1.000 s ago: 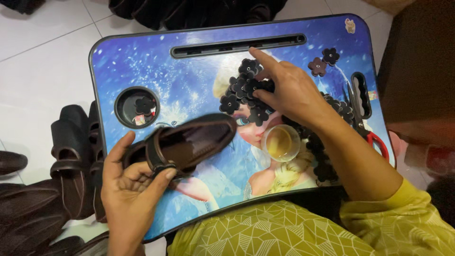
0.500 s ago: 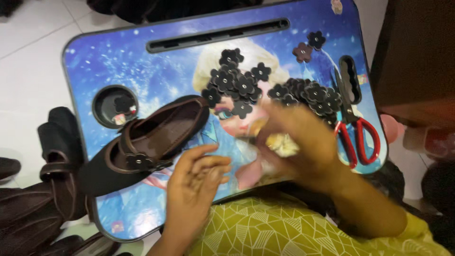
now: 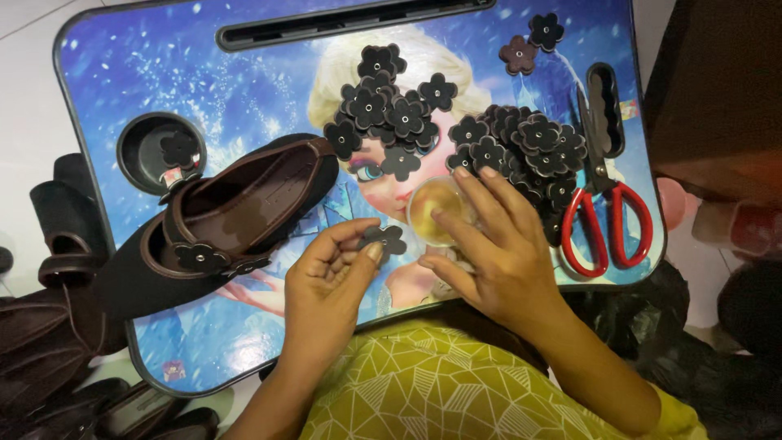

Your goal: The person sits on the floor with a lap desk, dips small black fabric flower pieces into a cup of glue, and presses them onto the strap of a black Mary Jane shoe. They work on one shoe, then set it aside with other finished pairs and pick up the next shoe to continue attaching flowers.

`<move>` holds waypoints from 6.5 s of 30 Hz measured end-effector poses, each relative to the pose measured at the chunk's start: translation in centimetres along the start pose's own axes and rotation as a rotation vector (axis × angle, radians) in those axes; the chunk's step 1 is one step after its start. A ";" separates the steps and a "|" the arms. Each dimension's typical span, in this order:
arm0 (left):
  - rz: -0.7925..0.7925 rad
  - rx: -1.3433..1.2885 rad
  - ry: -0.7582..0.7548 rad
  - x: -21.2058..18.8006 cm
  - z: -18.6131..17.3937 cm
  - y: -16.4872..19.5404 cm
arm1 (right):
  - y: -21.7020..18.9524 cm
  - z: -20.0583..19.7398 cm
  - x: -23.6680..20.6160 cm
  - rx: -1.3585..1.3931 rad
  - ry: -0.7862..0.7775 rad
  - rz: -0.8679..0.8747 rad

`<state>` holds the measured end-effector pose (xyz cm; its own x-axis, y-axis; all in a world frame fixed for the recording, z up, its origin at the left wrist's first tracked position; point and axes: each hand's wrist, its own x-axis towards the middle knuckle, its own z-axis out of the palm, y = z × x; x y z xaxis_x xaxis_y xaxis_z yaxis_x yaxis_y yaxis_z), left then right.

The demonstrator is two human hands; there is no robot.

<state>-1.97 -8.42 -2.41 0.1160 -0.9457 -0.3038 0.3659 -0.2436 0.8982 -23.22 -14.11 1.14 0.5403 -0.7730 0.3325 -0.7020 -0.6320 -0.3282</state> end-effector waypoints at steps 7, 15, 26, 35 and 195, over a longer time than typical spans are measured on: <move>-0.034 0.048 0.032 0.1 -0.5 0.6 | 0.3 1.0 1.1 -0.006 -0.015 -0.018; -0.044 -0.013 0.034 0.8 -0.5 1.0 | -0.3 -0.9 -0.2 0.050 0.044 0.035; -0.088 -0.071 -0.066 0.1 1.1 2.7 | -1.3 -1.4 -0.6 0.260 0.049 0.072; -0.074 -0.111 -0.149 -1.4 1.5 4.3 | -3.8 -1.3 0.4 0.212 0.125 -0.015; 0.065 -0.230 0.111 -1.1 -15.2 7.1 | -15.6 5.2 10.6 0.404 -0.204 -0.006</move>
<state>14.58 -5.83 -0.50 0.2419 -0.9253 -0.2921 0.5535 -0.1156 0.8248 -4.13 -12.78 5.15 0.6527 -0.7387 0.1680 -0.4827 -0.5765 -0.6593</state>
